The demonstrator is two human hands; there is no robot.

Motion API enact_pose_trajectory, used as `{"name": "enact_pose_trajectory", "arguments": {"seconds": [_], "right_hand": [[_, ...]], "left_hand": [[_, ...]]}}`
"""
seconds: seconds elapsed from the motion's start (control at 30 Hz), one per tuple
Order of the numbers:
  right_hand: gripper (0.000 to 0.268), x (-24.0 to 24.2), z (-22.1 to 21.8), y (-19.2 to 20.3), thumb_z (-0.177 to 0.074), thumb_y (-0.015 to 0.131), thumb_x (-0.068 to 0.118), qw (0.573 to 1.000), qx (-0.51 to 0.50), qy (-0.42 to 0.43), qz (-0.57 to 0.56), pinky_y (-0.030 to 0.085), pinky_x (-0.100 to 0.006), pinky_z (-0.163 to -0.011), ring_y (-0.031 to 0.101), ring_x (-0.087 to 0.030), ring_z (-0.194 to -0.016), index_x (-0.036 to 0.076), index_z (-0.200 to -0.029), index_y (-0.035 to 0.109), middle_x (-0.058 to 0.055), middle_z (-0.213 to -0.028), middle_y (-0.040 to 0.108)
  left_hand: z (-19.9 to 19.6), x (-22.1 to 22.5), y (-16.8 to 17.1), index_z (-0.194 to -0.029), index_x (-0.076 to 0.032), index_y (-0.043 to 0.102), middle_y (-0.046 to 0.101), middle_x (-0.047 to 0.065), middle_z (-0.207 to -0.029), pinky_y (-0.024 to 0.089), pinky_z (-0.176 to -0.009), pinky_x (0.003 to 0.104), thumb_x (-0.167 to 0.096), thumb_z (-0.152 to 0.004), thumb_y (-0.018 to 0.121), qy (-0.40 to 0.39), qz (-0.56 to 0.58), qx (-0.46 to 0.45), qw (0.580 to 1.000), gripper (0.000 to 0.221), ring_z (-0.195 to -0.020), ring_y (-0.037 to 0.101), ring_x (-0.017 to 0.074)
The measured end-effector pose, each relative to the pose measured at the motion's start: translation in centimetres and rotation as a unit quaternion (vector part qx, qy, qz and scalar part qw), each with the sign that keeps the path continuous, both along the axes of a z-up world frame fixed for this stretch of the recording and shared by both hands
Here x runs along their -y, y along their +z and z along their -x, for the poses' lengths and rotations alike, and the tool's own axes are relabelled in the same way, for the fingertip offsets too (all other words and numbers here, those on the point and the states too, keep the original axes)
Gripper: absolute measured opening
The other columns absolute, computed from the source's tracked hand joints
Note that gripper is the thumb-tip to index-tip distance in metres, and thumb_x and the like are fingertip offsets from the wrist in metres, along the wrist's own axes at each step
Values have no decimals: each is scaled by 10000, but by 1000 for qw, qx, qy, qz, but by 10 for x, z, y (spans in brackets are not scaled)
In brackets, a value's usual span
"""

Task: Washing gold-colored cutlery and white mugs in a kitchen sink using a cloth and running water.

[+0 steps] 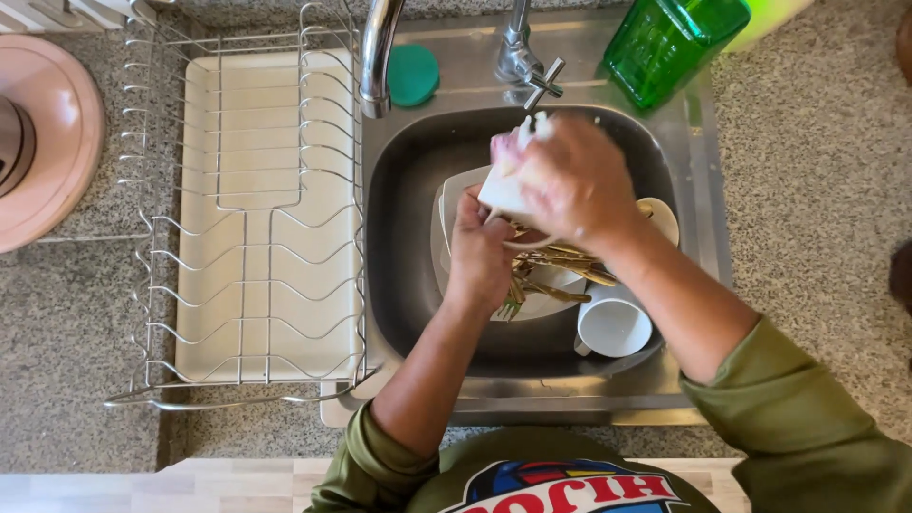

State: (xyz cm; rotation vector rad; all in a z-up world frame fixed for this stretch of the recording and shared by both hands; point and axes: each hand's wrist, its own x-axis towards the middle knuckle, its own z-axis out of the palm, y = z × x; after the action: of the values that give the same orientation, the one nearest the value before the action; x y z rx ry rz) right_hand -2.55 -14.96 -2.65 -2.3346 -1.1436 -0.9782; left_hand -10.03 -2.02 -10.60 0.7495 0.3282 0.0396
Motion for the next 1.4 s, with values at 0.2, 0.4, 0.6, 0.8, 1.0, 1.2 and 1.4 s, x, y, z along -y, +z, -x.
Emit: {"name": "enact_pose_trajectory", "arguments": {"seconds": [0.2,0.4,0.6,0.8,1.0,1.2,1.4], "right_hand": [[293,6,-2,9,-823,680,329,994,7,61,85,453,-453,-573,622,-308,-721,173,-1068,642,-64,-854,599],[286,-11,16,49,-1102,733,52,996,-93,-13,-9,557,-433,-799,591,-233,-722,100,-930,509,-41,-778,595],[351,-2,16,29,-1053,658,294,984,-165,53,32,578,-556,-988,532,-483,-1335,24,-1272,706,-246,-1445,537],[1204,7,3,-7,-1047,504,-226,986,-149,76,-11,577,-529,-1015,506,-512,-1365,633,-1555,-171,-334,-1519,460],[421,-8,26,17,-1096,667,209,987,-157,-20,-3,478,-614,-1100,461,-563,-1417,218,-1499,544,-232,-1578,427],[596,-7,31,49,-797,648,537,515,-672,47,-530,583,-330,-637,706,-215,-808,52,-1143,624,-157,-1067,730],[468,-6,23,31,-1011,493,552,718,-480,-43,-503,454,-221,-718,611,-101,-714,135,-942,695,-3,-771,631]], "left_hand": [[-2,-8,18,-1223,-46,483,635,124,-1067,701,-650,336,156,-765,385,-6,16,4,1000,510,-889,681,216],[-1,-7,47,-1166,-30,513,566,171,-1121,684,-675,455,107,-776,412,-73,-75,-4,994,426,-959,606,279],[4,-16,58,-939,-119,566,580,37,-884,627,-682,397,109,-722,450,-92,-141,4,986,336,-822,611,185],[-1,-15,73,-1115,-48,554,598,164,-1004,689,-626,418,88,-738,332,-121,-199,-92,968,458,-900,592,263],[-4,-23,75,-1562,-132,414,590,45,-1487,593,-836,295,40,-762,392,-136,-335,-89,928,818,-1198,610,150],[-5,-24,74,-1009,-16,671,668,121,-685,610,-483,349,43,-615,508,-257,-179,-13,950,430,-515,657,260],[-25,-29,45,-1296,-29,671,705,255,-1133,579,-874,477,29,-878,527,-150,-274,-15,950,446,-938,705,360]]}}
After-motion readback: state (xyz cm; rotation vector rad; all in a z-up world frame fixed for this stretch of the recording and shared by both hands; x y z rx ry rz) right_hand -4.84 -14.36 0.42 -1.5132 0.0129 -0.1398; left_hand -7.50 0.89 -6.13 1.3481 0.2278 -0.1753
